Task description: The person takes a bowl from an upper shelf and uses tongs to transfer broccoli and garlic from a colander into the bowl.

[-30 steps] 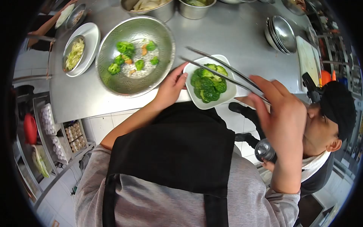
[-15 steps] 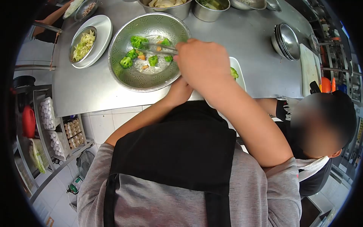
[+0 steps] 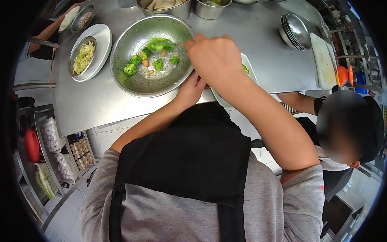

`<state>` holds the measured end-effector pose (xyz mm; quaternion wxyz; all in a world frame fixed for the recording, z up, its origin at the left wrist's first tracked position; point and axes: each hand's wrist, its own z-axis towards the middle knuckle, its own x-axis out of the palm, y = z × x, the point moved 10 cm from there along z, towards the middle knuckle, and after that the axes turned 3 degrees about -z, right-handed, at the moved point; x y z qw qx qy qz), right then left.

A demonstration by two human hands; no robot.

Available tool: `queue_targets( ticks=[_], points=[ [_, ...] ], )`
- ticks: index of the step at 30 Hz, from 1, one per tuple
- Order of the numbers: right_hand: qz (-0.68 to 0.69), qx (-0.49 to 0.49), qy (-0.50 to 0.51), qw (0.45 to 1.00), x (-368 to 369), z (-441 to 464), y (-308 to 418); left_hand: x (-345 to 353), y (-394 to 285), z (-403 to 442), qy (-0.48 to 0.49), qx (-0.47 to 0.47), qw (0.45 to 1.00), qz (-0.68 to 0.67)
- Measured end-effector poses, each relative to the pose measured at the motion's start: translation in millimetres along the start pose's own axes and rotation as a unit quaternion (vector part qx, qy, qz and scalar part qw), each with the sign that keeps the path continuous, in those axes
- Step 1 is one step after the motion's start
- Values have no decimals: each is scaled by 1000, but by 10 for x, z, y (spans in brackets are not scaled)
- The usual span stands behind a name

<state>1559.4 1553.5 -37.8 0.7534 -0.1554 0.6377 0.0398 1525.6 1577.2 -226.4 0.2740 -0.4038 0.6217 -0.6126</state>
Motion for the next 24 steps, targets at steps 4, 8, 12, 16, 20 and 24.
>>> queue_targets(
  ticks=[4, 8, 12, 16, 20, 24],
  points=[
    [104, 37, 78, 991, -46, -18, -232, 11, 74, 14, -5, 9, 999, -45],
    [96, 69, 117, 986, 52, 252, -388, 35, -28, 12, 3, 26, 997, -74],
    [183, 59, 252, 948, 567, 399, -363, 24, -1, 11, 4, 21, 998, -52],
    [229, 85, 116, 963, 291, 96, -571, 28, 61, 14, 6, 3, 998, -62],
    [366, 201, 68, 906, -8, -762, -1091, 35, 97, 2, 11, -29, 998, -57],
    [460, 400, 33, 792, 151, -1998, -1415, 26, 35, -166, -11, -82, 994, -67]
  ],
)
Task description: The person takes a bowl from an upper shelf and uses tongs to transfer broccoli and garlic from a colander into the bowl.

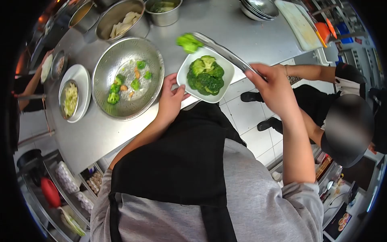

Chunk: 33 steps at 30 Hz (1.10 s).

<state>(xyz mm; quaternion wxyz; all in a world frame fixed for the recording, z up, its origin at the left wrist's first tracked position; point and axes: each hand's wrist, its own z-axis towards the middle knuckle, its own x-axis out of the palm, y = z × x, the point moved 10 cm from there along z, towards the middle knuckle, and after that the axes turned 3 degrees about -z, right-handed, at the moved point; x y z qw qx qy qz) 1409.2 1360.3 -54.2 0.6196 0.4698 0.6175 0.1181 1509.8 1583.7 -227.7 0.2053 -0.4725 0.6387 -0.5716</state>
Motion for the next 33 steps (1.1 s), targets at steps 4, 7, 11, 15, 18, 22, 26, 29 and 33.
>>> queue_targets(
  ticks=[4, 7, 11, 15, 18, 22, 26, 29, 33],
  points=[
    [-115, 29, -90, 989, -55, -349, -559, 38, 79, -154, -6, -76, 996, -45],
    [-228, 70, -109, 965, 106, -477, -371, 51, 89, -181, -11, -94, 994, -55],
    [-253, 35, -131, 958, 217, -486, -364, 38, 79, -162, -17, -89, 994, -54],
    [-279, 17, -121, 952, 271, -481, -353, 28, 102, -157, -12, -91, 995, -44],
    [-292, -18, -130, 947, 204, -489, -308, 26, 101, -153, -10, -90, 995, -43],
    [-293, -27, -137, 946, 76, -509, -183, 18, 104, -142, -15, -82, 995, -59],
    [-274, -50, -139, 950, 56, -417, 10, 2, 141, -132, -17, -61, 995, -71],
    [-250, -154, -143, 945, 192, -234, 546, -39, 163, -88, -16, -42, 997, -69],
    [-298, -309, -60, 901, 769, -14, 1367, -93, 59, -5, -37, -6, 997, -61]
  ],
)
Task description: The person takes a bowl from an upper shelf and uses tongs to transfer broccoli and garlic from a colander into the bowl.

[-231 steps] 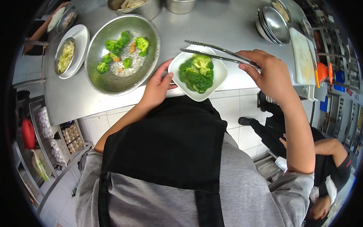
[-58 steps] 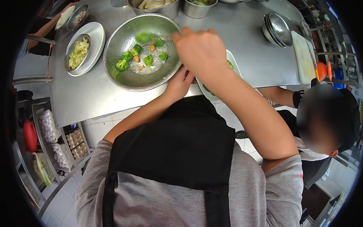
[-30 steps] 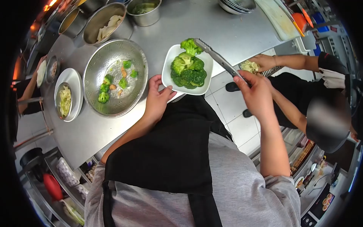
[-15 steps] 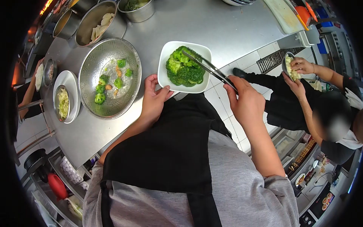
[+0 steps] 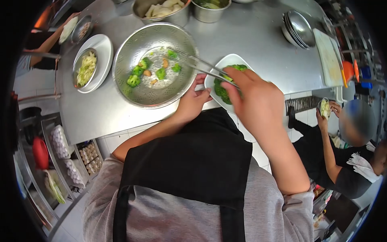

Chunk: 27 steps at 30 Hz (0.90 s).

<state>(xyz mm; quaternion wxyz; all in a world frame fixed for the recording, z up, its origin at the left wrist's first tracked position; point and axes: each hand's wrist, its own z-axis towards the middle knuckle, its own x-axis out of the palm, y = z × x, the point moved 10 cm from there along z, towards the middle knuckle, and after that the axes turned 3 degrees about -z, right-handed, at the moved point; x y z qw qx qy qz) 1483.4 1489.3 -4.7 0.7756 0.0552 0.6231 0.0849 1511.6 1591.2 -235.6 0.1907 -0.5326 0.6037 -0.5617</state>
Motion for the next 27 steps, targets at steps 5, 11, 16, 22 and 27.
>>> queue_targets(
  ticks=[5, 11, 16, 22, 27],
  points=[
    [-88, -109, 68, 988, 515, 551, 593, -72, -89, -6, 16, 8, 991, 134],
    [-168, -144, 111, 969, 986, 712, 735, -96, -71, -30, 30, -2, 983, 182],
    [-165, -160, 35, 973, 516, 709, 497, -64, -50, 51, 21, 44, 999, 24],
    [-225, -233, -30, 946, -303, 648, 284, -67, -24, 215, 17, 82, 991, 105],
    [-285, -338, -61, 895, 174, 566, 560, -32, -4, 251, 7, 88, 989, 116]
  ],
)
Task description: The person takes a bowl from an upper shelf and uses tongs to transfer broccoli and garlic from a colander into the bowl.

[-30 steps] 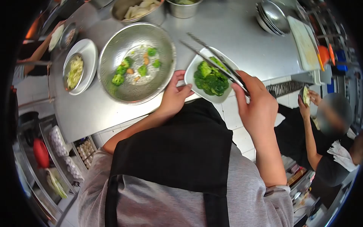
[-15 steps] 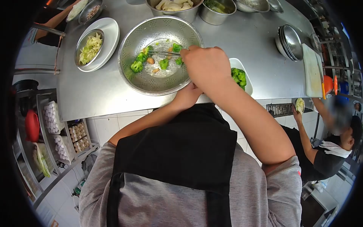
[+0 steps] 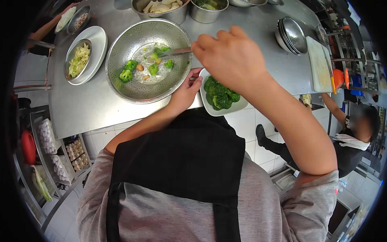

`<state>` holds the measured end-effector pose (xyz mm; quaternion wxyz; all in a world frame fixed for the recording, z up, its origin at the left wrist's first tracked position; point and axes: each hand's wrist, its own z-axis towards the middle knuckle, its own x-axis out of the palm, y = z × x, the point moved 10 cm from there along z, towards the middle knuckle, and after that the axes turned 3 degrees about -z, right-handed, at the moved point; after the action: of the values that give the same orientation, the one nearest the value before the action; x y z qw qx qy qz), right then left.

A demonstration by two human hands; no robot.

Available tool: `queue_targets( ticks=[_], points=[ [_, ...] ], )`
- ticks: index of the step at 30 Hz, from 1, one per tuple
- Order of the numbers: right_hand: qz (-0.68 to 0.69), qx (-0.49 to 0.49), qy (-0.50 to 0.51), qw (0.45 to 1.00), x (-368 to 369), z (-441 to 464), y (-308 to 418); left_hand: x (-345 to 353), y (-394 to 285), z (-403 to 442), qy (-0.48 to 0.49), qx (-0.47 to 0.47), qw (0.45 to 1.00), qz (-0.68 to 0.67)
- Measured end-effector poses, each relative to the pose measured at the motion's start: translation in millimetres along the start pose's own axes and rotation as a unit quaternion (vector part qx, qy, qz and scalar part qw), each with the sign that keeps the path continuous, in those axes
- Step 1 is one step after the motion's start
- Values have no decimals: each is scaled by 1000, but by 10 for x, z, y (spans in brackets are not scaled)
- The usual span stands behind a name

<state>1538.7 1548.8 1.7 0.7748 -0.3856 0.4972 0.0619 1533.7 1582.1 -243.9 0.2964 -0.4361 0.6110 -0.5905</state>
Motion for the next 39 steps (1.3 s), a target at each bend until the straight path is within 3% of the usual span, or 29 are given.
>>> queue_targets(
  ticks=[9, 15, 21, 27, 30, 39],
  points=[
    [-34, -29, -13, 999, -120, -19, -248, 5, -101, -49, -44, -17, 999, 27],
    [15, -52, -32, 998, -160, -97, -631, 47, -364, -193, -66, 78, 994, 48],
    [29, -102, 71, 992, -218, -769, -1282, 87, -191, -19, -51, 18, 996, 77],
    [65, -170, 129, 975, 19, -1022, -1101, 102, -222, 131, -67, 0, 997, 42],
    [17, -214, 153, 965, 186, -1017, -961, 119, -291, 148, -70, -18, 996, 44],
    [-32, -250, 144, 957, 170, -859, -940, 132, -245, 142, -66, -33, 996, 58]
  ],
)
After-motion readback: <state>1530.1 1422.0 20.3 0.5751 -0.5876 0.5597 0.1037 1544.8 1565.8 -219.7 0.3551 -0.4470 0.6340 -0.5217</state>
